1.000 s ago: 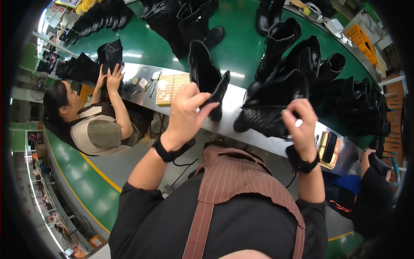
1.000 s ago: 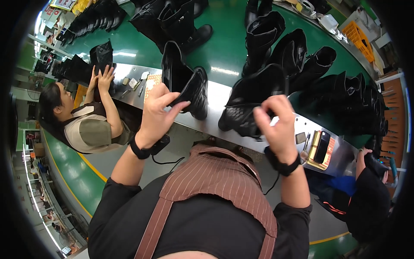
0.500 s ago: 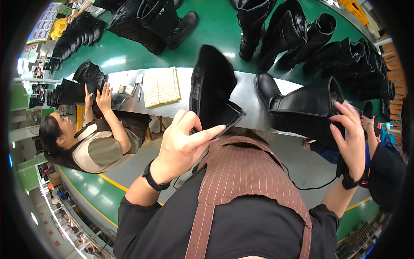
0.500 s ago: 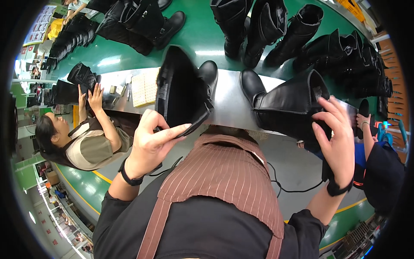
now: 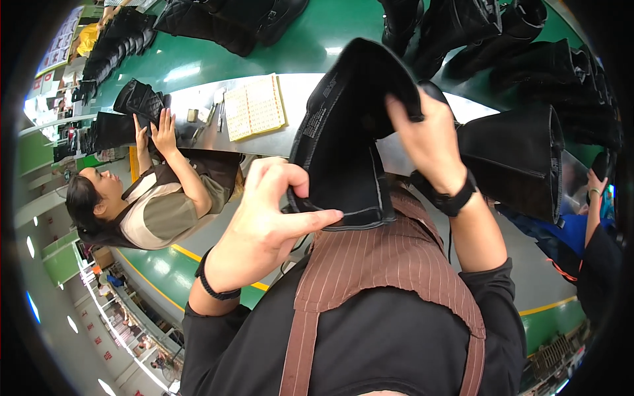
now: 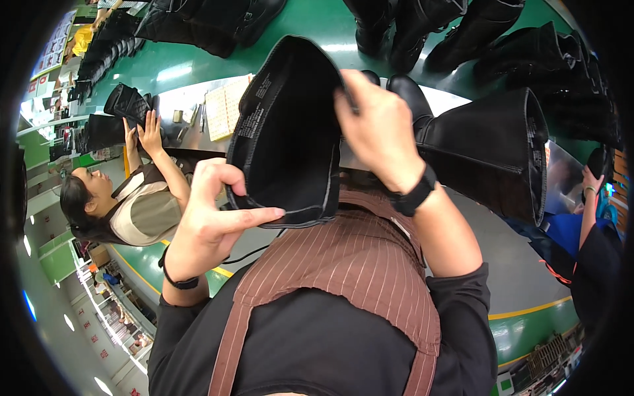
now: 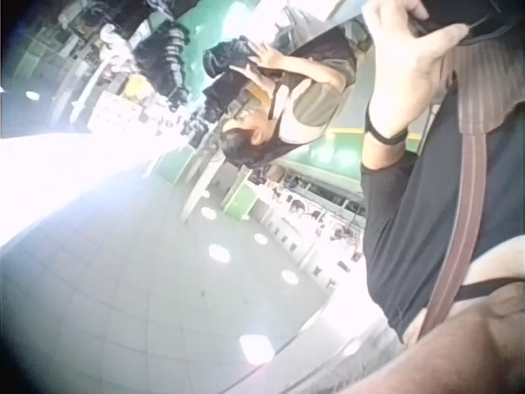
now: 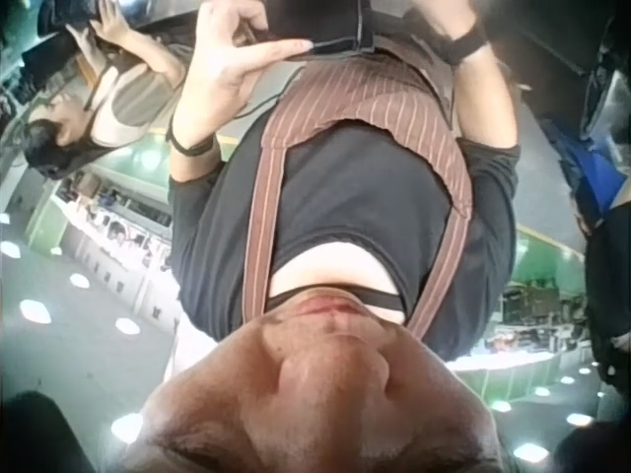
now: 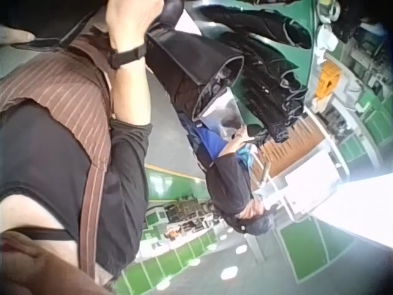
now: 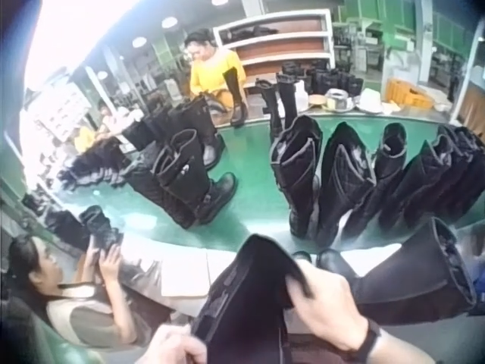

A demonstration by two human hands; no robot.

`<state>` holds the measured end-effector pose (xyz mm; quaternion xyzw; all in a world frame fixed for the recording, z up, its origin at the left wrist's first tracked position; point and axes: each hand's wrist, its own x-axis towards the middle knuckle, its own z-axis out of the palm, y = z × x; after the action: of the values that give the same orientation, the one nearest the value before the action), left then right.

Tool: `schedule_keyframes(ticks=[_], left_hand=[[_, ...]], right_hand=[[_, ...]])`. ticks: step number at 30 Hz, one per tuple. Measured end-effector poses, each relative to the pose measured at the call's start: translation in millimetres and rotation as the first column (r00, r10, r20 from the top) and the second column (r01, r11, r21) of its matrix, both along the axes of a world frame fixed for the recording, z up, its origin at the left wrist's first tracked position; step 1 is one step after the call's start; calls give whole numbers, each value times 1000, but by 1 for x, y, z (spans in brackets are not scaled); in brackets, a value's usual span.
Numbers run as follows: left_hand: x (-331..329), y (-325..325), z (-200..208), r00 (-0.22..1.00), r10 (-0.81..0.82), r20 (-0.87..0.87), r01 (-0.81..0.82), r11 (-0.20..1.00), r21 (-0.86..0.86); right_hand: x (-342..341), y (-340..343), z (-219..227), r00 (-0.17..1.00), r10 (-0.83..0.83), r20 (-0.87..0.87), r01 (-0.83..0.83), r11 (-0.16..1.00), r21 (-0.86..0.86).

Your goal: Inspecting and organizing newly manufactured black boots on an assembly line conveyor.

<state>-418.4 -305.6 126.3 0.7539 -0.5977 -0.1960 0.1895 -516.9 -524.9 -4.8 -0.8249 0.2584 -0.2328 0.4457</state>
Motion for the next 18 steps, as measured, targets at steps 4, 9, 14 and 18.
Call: schedule_keyframes(ticks=[4,9,14,18], left_hand=[[5,3,3,999,-27,34,27,1000,-1],[2,9,-29,972,106,-208,-149,968,-201],[17,26,-118,635,313,-706,-712,592,-378],[17,31,-203,523,519,-677,-732,680,-44]], right_hand=[[-6,-22,-13,997,-47,62,19,919,394],[-37,-26,-33,960,212,181,-272,852,447],[-50,-12,-112,945,254,-205,-9,648,761],[-40,35,-183,919,241,-311,-80,888,452]])
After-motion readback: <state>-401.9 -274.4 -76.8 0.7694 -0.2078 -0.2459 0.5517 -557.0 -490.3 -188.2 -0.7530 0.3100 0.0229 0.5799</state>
